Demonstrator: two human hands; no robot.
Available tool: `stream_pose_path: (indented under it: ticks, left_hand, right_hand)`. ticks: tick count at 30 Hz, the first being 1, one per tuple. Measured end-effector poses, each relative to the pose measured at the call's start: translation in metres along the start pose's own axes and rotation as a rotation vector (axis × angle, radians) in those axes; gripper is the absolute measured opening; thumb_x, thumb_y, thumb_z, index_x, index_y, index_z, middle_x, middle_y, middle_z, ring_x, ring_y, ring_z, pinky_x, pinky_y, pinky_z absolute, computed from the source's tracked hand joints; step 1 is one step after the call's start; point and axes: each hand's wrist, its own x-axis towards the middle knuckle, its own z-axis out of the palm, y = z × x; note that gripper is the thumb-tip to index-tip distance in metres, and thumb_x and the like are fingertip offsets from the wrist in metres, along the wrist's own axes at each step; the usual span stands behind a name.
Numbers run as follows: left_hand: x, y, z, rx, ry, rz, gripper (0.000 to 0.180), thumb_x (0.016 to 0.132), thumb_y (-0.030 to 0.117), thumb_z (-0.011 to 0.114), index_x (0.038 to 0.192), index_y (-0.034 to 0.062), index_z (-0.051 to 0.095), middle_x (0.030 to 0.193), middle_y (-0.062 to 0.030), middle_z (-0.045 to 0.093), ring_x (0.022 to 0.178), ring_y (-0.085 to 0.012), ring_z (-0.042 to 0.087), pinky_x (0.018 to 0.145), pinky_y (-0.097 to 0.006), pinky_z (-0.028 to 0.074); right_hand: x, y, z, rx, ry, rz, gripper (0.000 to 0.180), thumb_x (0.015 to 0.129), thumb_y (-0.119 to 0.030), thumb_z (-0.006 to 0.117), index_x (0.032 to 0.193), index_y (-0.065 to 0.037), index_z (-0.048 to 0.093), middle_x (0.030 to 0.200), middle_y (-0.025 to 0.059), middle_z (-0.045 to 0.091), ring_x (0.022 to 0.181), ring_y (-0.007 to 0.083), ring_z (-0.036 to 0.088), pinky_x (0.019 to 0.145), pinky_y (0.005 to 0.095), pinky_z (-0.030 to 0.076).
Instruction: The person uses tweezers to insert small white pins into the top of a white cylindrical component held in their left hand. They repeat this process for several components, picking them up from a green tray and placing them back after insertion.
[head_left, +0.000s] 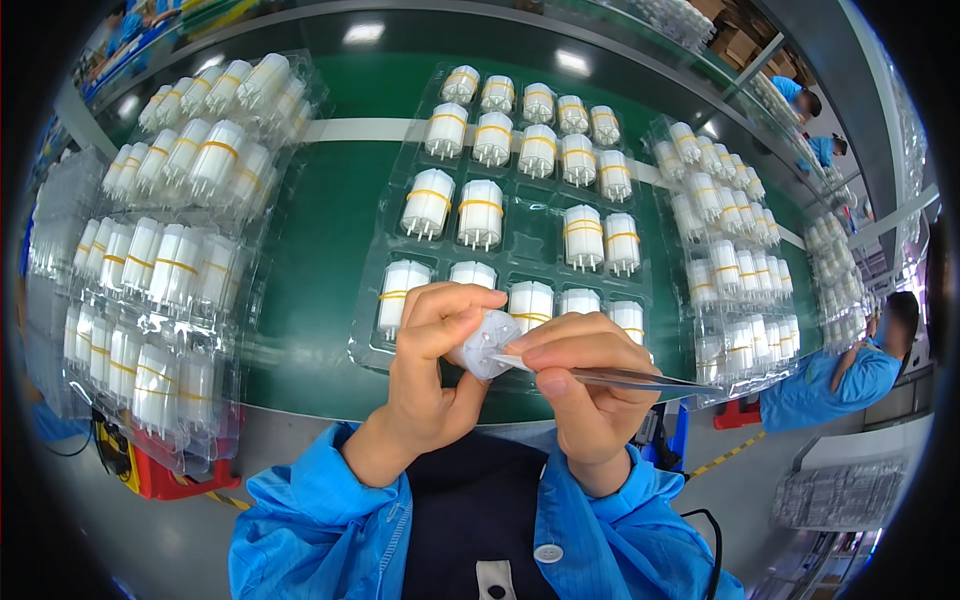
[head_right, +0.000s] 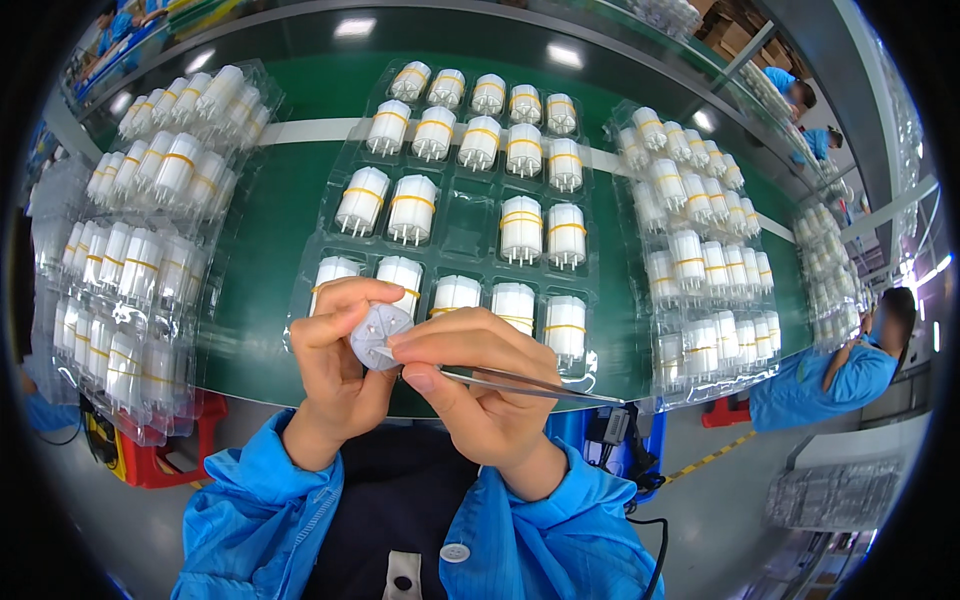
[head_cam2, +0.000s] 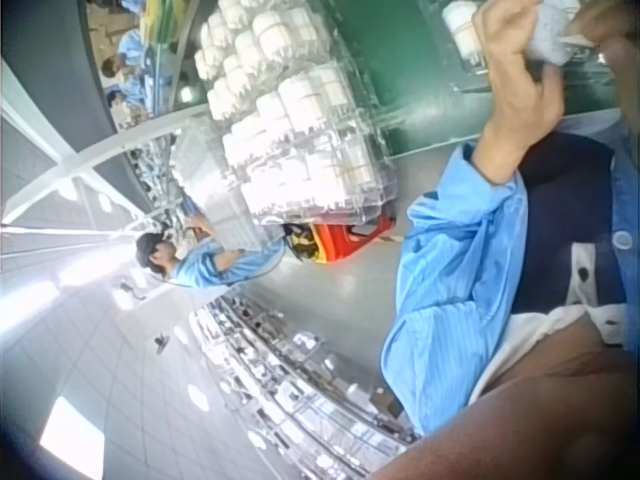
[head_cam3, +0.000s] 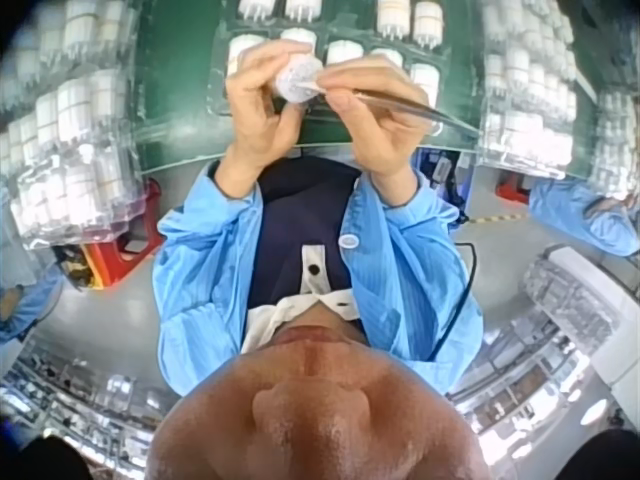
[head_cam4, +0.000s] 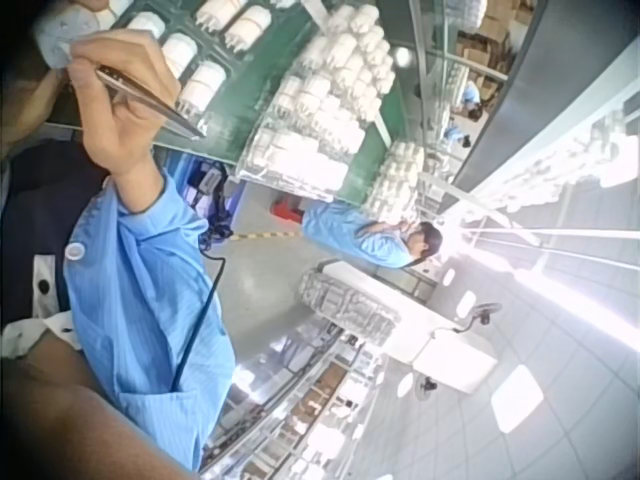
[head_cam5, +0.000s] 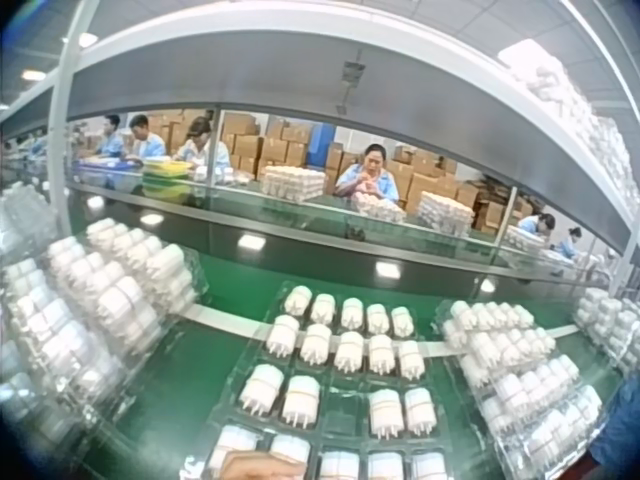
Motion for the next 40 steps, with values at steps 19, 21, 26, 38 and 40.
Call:
stream_pose_path:
  ticks: [19,21,26,38,40]
  left_hand:
    - [0.004,-0.002,-0.005,0.073,-0.109,0.036,0.069,0.066,-0.017,0.068,0.128,0.0047,0.044,0.120,-0.0209,0.058,0.101,-0.0355,0.056,0.086,-0.042,0.047]
    - [0.002,-0.001,-0.005,0.029,-0.103,0.005,0.068,0.068,-0.016,0.068,0.128,0.0044,0.044,0.120,-0.0213,0.059,0.101,-0.0350,0.057,0.086,-0.042,0.047]
    - [0.001,0.003,-0.005,-0.087,-0.104,-0.078,0.065,0.072,-0.014,0.068,0.129,0.0039,0.042,0.119,-0.0226,0.059,0.101,-0.0339,0.059,0.086,-0.041,0.047]
    - [0.003,0.004,-0.012,-0.097,-0.252,-0.076,0.062,0.082,-0.011,0.066,0.133,0.0060,0.034,0.123,-0.0268,0.051,0.110,-0.0293,0.057,0.090,-0.038,0.051]
    - [0.003,0.004,-0.013,-0.104,-0.246,-0.078,0.060,0.083,-0.009,0.066,0.133,0.0064,0.036,0.124,-0.0268,0.051,0.110,-0.0301,0.057,0.090,-0.038,0.051]
  right_hand:
    - [0.013,-0.011,-0.003,-0.248,-0.132,-0.028,0.013,0.079,-0.001,0.074,0.092,0.003,0.071,0.086,0.0146,0.071,0.076,0.0223,0.068,0.065,0.0292,0.052]
    - [0.012,-0.007,-0.006,-0.146,-0.106,-0.017,0.015,0.079,-0.002,0.074,0.093,0.003,0.071,0.087,0.0144,0.071,0.078,0.0225,0.068,0.066,0.0294,0.052]
    - [0.009,0.001,-0.012,-0.025,-0.044,-0.021,0.020,0.077,-0.002,0.076,0.096,0.002,0.072,0.092,0.0150,0.072,0.084,0.0246,0.068,0.070,0.0312,0.054]
    - [0.018,0.004,-0.016,-0.087,-0.167,-0.156,0.022,0.073,0.000,0.077,0.094,0.001,0.073,0.092,0.0145,0.071,0.077,0.0265,0.069,0.066,0.0317,0.055]
    - [0.019,0.005,-0.017,-0.089,-0.186,-0.174,0.024,0.073,-0.001,0.078,0.096,0.001,0.072,0.093,0.0138,0.071,0.078,0.0265,0.069,0.066,0.0323,0.055]
